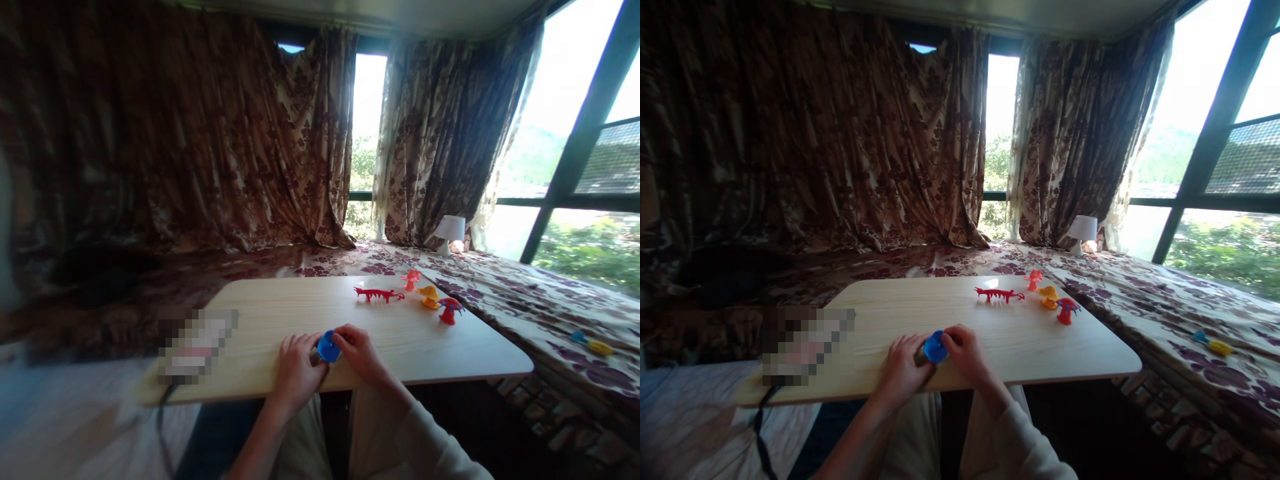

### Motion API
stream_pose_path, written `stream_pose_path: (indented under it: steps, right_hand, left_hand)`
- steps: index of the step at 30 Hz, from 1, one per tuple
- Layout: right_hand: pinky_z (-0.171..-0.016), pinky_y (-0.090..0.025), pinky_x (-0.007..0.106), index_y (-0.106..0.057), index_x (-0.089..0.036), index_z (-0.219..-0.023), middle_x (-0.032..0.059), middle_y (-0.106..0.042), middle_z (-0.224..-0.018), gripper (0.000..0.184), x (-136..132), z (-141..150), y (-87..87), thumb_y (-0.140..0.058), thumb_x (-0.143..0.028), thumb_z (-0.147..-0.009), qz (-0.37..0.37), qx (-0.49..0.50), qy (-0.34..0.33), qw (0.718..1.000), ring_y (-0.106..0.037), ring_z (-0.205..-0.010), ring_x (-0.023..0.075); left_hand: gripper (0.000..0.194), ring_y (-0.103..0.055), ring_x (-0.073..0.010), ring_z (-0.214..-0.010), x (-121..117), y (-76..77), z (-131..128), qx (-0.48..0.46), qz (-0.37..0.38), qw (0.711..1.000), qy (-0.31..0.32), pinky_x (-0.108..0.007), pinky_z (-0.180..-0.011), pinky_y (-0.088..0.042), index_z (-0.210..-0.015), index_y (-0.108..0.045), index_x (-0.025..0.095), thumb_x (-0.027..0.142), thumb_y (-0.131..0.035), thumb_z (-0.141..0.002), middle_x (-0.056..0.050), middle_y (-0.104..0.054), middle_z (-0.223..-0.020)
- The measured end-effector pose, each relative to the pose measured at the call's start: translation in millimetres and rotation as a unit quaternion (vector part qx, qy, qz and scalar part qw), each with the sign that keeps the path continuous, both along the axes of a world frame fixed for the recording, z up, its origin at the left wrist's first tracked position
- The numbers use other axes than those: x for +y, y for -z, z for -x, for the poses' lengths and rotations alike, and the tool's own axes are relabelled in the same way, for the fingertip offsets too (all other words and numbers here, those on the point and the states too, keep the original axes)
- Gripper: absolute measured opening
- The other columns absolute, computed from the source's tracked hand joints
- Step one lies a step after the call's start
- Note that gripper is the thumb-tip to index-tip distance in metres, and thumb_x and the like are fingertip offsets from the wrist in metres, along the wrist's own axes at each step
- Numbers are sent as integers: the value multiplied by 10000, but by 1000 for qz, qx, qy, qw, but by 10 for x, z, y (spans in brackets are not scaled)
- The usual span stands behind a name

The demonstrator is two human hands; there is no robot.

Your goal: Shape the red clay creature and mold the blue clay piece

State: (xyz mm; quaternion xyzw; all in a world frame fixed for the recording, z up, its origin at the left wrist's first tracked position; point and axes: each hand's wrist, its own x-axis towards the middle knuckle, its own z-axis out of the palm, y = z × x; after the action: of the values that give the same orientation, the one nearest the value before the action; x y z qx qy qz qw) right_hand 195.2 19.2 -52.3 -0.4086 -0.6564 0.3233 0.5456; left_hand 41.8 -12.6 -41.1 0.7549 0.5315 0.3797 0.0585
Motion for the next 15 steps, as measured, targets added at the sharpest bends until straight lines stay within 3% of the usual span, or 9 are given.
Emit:
stream_pose_path:
  steps: [2,6,12,15]
  right_hand:
    - [-566,-483,257,-689,-142,-706,22,-662,-628,301,5,0,11,-655,-437,-754,-1,0,0,1000,-585,-585,143]
    - [-551,-497,263,-700,-142,-732,40,-685,-650,332,-4,7,-4,-659,-471,-748,-2,-4,-5,1000,-615,-602,164]
    - [-701,-517,310,-709,-165,-887,86,-702,-863,333,-47,-12,-93,-507,-430,-871,-41,-13,23,999,-649,-807,205]
    - [-718,-503,303,-709,-180,-894,83,-665,-913,257,-70,-13,-105,-533,-362,-854,-69,-34,33,996,-629,-852,200]
  left_hand:
    - [338,-590,-218,-990,-13,-11,-1,9,2,1000,8,-381,-968,-362,-1002,-658,242,128,-616,-687,-18,-712,-990]
    - [47,-592,-233,-897,-24,-32,-5,26,5,1000,1,-382,-904,-390,-756,-651,218,216,-623,-719,-26,-687,-816]
    - [111,-589,-239,-932,-2,-42,-14,37,11,999,-30,-375,-891,-388,-793,-676,218,303,-663,-722,-31,-696,-878]
    - [128,-583,-247,-944,15,-20,-22,43,14,997,-58,-383,-892,-381,-812,-694,219,302,-669,-718,-46,-691,-922]
